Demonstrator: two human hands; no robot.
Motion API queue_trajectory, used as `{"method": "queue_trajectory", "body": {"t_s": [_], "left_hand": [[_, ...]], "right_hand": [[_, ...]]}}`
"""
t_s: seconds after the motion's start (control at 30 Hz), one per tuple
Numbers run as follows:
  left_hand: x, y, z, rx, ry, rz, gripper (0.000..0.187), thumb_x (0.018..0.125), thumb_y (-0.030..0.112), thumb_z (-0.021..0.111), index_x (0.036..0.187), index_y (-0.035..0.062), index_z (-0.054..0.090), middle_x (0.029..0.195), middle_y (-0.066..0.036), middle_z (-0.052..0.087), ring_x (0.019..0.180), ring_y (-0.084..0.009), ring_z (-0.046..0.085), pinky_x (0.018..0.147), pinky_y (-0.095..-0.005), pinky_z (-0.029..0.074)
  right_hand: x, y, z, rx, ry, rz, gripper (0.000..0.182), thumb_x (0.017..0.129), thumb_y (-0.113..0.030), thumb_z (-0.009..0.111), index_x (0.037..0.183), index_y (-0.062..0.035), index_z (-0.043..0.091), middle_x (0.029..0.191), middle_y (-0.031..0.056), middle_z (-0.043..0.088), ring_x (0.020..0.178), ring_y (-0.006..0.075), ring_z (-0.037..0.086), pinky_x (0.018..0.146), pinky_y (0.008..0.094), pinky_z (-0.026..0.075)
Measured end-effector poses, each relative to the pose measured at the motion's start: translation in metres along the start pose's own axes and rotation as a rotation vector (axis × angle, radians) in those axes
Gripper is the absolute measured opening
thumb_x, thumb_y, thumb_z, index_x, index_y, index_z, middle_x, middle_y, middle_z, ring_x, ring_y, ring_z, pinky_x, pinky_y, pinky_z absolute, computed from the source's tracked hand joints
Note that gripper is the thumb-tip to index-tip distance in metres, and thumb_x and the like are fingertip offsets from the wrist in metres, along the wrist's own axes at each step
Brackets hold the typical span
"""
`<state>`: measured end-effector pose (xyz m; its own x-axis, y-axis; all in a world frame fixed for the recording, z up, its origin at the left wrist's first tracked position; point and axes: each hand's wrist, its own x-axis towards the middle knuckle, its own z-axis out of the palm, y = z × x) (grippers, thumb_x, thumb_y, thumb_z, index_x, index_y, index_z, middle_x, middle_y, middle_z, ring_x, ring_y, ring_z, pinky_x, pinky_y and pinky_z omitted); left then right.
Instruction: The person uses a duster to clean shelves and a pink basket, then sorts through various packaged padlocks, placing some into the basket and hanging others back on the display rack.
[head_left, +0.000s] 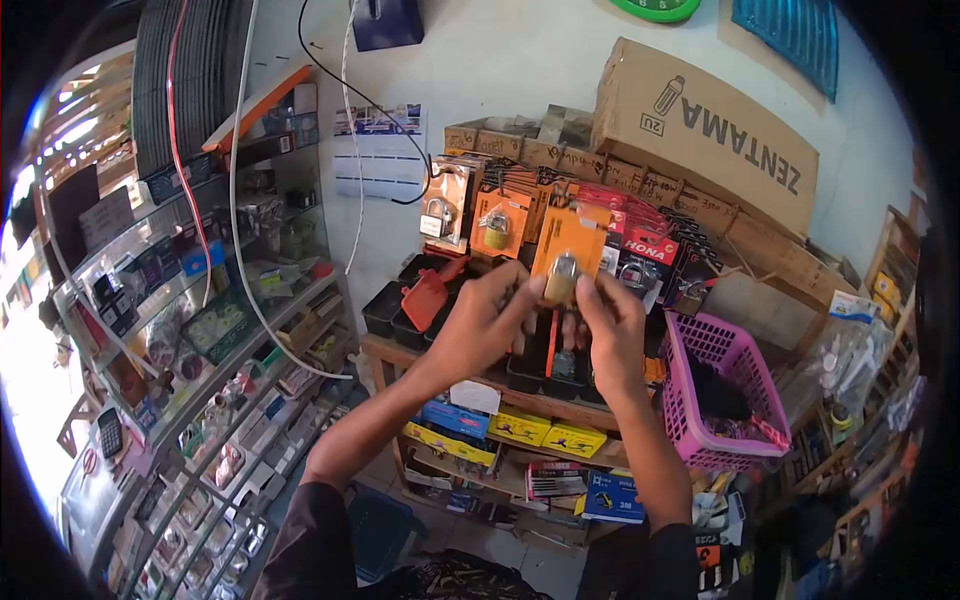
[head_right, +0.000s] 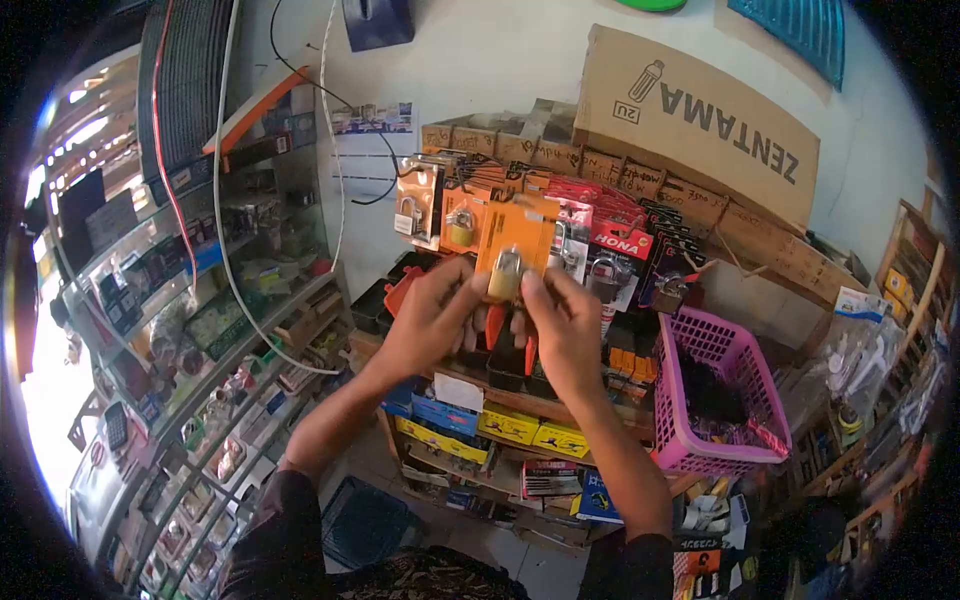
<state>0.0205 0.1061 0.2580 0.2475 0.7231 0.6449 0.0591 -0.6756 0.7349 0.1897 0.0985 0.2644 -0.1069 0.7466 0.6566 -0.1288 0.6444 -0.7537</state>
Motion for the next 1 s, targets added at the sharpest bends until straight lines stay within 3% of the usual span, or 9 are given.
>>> {"method": "queue_trajectory", "body": {"t_s": [0.23,0.67,0.83,1.0], "left_hand": [[0.05,-0.024,-0.008,-0.131,0.016,0.04,0.033,0.101,0.028,0.048,0.083,0.0006,0.05,0.059,-0.003,0.054,0.045,-0.0082,0.053,0.041,-0.024,0.04],[0.049,-0.059,0.0,-0.269,0.009,0.005,0.032,0.101,0.028,0.047,0.083,0.0016,0.049,0.059,-0.003,0.052,0.043,-0.007,0.049,0.039,-0.0225,0.039],[0.046,-0.078,0.01,-0.368,0.046,-0.099,0.027,0.101,0.027,0.047,0.089,0.0026,0.05,0.061,-0.002,0.051,0.045,-0.006,0.047,0.039,-0.0216,0.038],[0.044,-0.094,0.032,-0.528,0.192,-0.149,0.029,0.1,0.03,0.051,0.084,0.0059,0.05,0.062,0.0,0.052,0.045,-0.0053,0.044,0.039,-0.0206,0.033]], "right_hand": [[0.041,0.007,0.009,0.005,0.155,0.082,0.026,0.099,-0.025,0.053,0.089,-0.003,0.063,0.059,0.0003,0.055,0.049,0.0063,0.051,0.046,0.0213,0.039],[0.035,0.04,0.02,0.121,0.283,0.126,0.022,0.096,-0.023,0.057,0.084,-0.0052,0.061,0.061,-0.0022,0.054,0.048,0.0049,0.049,0.044,0.0222,0.038],[0.036,0.064,0.031,0.093,0.474,0.133,0.028,0.096,-0.03,0.059,0.083,-0.0059,0.062,0.059,-0.0041,0.047,0.051,0.004,0.042,0.046,0.0226,0.033],[0.04,0.09,0.039,0.185,0.619,0.171,0.035,0.095,-0.038,0.06,0.081,-0.0054,0.062,0.062,-0.0054,0.044,0.054,0.0047,0.041,0.049,0.0229,0.032]]}}
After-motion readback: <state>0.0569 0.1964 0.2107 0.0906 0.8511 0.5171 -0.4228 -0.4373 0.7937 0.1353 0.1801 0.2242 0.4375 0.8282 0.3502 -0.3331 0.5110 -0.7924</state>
